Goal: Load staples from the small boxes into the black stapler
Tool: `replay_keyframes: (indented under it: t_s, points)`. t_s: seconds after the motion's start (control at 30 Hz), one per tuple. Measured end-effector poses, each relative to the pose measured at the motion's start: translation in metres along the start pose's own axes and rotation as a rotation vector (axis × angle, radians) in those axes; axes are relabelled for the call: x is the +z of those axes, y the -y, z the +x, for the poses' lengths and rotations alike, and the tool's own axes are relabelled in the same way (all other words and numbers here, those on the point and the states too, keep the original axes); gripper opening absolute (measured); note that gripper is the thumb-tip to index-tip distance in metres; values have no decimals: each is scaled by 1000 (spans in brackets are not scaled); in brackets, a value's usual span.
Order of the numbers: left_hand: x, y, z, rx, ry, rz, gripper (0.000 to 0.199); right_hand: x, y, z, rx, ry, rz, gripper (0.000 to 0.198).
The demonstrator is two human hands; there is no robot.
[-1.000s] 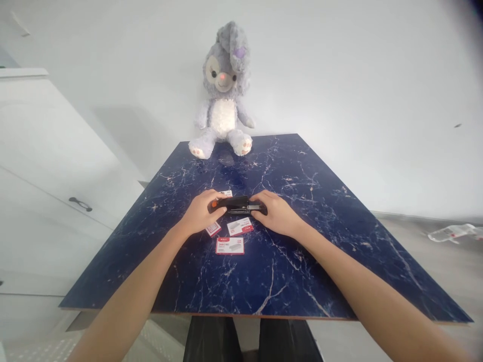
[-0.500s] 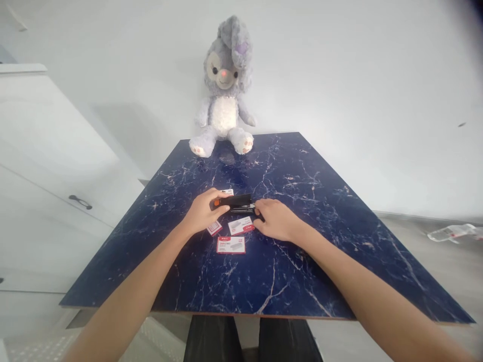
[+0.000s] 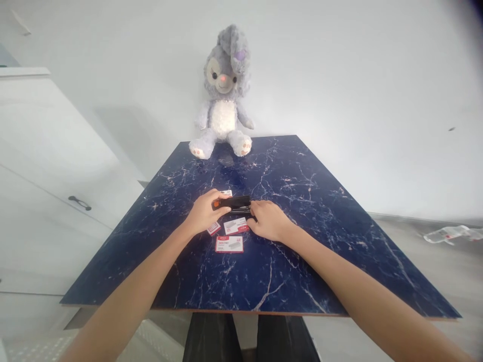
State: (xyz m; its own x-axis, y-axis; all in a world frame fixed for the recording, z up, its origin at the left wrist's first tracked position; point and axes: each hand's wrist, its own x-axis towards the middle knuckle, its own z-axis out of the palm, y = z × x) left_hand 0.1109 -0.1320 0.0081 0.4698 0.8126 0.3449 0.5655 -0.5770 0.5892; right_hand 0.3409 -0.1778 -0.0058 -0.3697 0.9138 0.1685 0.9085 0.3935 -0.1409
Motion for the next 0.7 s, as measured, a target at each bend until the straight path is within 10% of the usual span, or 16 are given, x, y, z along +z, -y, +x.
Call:
replay_keyframes:
  t_s: [0.5,0.7]
  points:
    - [26,-22,-8,-55,-138,64,28,8,-9,10,191,-79,254,24]
    - [30,-31,-11,-42,65,-269,38,10,-21,12,179,-111,287,22]
